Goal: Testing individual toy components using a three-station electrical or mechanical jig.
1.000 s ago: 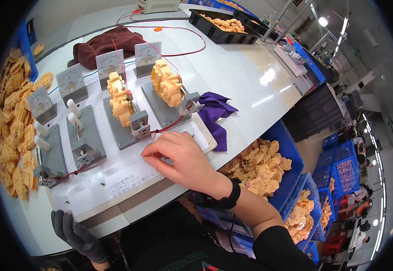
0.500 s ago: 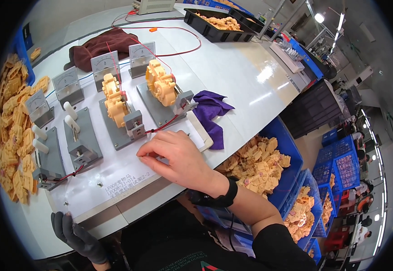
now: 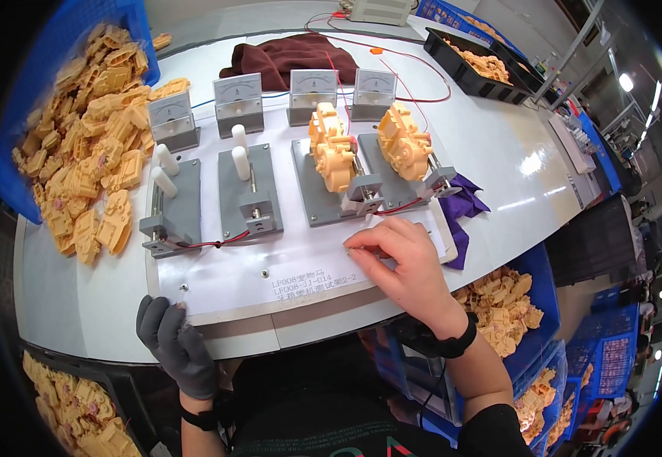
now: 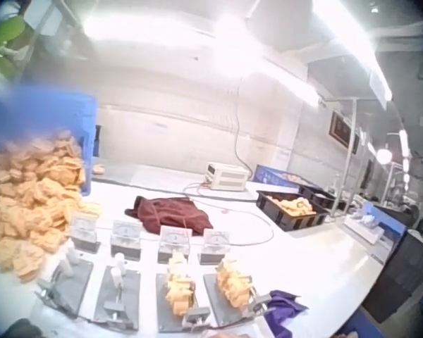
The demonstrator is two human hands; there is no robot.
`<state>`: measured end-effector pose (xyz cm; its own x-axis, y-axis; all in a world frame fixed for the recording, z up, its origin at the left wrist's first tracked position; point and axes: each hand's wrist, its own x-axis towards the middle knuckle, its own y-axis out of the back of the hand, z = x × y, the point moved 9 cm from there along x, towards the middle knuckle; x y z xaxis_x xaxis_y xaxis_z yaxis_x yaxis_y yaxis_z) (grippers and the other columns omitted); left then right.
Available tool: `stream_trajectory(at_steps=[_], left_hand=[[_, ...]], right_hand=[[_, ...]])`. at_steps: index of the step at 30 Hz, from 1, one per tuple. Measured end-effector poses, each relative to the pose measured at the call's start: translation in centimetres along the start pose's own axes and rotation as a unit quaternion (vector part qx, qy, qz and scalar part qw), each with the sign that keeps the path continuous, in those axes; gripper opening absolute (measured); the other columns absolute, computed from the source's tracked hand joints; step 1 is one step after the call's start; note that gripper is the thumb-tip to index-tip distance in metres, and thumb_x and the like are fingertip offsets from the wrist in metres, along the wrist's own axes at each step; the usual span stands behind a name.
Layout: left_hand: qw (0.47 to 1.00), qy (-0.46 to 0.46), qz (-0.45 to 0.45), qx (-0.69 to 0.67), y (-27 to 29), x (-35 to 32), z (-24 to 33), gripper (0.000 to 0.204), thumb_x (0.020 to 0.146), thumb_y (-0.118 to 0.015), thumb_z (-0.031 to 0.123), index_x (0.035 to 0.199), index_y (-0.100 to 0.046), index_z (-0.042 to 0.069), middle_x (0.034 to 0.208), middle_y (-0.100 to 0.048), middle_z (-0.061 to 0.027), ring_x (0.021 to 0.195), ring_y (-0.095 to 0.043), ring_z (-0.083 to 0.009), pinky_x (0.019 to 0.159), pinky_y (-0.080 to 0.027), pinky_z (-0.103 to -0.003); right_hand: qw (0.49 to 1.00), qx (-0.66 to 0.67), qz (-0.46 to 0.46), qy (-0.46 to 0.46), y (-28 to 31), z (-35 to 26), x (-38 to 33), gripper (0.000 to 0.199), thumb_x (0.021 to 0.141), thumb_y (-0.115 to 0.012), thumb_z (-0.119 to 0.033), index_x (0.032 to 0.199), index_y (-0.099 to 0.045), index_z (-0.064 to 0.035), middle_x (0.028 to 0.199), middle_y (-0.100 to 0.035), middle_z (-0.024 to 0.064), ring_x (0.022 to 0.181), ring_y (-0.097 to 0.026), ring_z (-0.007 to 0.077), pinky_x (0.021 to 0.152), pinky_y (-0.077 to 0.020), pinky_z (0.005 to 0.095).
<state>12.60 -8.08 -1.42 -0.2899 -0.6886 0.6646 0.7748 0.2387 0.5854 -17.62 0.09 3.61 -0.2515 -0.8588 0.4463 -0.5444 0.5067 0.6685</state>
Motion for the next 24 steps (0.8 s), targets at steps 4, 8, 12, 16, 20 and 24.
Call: stream_trajectory(at_steps=[4, 8, 12, 16, 20, 24], left_hand=[[1.000, -0.004, 0.000, 0.000, 0.23, 0.12, -0.02, 0.026, 0.091, -0.047, 0.012, 0.114, -0.058, 0.005, 0.122, -0.050, -0.0152, 0.122, -0.046, -0.0359, 0.104, -0.036, -0.047], [1.000, -0.013, 0.000, 0.002, 0.09, 0.28, 0.01, 0.025, 0.090, -0.049, 0.011, 0.113, -0.058, 0.006, 0.122, -0.051, -0.0151, 0.121, -0.046, -0.0365, 0.104, -0.037, -0.047], [1.000, -0.028, -0.005, 0.014, 0.05, 0.48, 0.28, 0.024, 0.096, -0.044, 0.011, 0.114, -0.058, 0.004, 0.124, -0.051, -0.0167, 0.123, -0.046, -0.0360, 0.104, -0.037, -0.045], [0.999, -0.032, -0.007, 0.018, 0.22, 0.51, 0.54, 0.023, 0.095, -0.047, 0.013, 0.113, -0.058, 0.004, 0.123, -0.052, -0.0165, 0.121, -0.047, -0.0365, 0.103, -0.038, -0.045], [0.999, -0.032, 0.004, 0.022, 0.40, 0.43, 0.61, 0.024, 0.088, -0.054, 0.012, 0.111, -0.060, 0.008, 0.117, -0.054, -0.0131, 0.118, -0.048, -0.0359, 0.101, -0.038, -0.046], [0.999, -0.037, 0.005, 0.021, 0.40, 0.58, 0.71, 0.024, 0.088, -0.054, 0.012, 0.111, -0.059, 0.008, 0.118, -0.055, -0.0130, 0.118, -0.048, -0.0356, 0.101, -0.039, -0.046]], right_hand=[[0.999, -0.008, -0.033, -0.001, -0.20, -0.37, 0.31, 0.008, 0.083, -0.070, -0.005, 0.091, -0.069, -0.0036, 0.082, -0.062, 0.0061, 0.075, -0.059, 0.0195, 0.064, -0.0485, 0.0278], [0.999, 0.005, -0.034, -0.011, -0.21, -0.15, 0.33, 0.007, 0.084, -0.070, -0.005, 0.091, -0.069, -0.0035, 0.082, -0.062, 0.0063, 0.074, -0.059, 0.0195, 0.065, -0.0487, 0.0277], [1.000, 0.001, -0.013, 0.002, -0.25, -0.04, 0.29, 0.007, 0.083, -0.070, -0.007, 0.089, -0.069, -0.0064, 0.080, -0.062, 0.0038, 0.071, -0.059, 0.0192, 0.064, -0.0441, 0.0302], [1.000, -0.020, 0.000, 0.015, 0.28, -0.60, 0.37, 0.005, 0.082, -0.070, -0.010, 0.087, -0.069, -0.0091, 0.078, -0.063, 0.0015, 0.068, -0.058, 0.0194, 0.066, -0.0407, 0.0324], [1.000, 0.027, -0.003, -0.004, -0.12, -0.08, -0.16, 0.006, 0.082, -0.070, -0.011, 0.088, -0.069, -0.0090, 0.079, -0.063, 0.0023, 0.068, -0.058, 0.0211, 0.067, -0.0426, 0.0340], [1.000, 0.004, 0.005, 0.020, 0.07, -0.50, -0.08, 0.006, 0.083, -0.070, -0.012, 0.088, -0.069, -0.0091, 0.079, -0.063, 0.0023, 0.069, -0.058, 0.0213, 0.066, -0.0428, 0.0343]])
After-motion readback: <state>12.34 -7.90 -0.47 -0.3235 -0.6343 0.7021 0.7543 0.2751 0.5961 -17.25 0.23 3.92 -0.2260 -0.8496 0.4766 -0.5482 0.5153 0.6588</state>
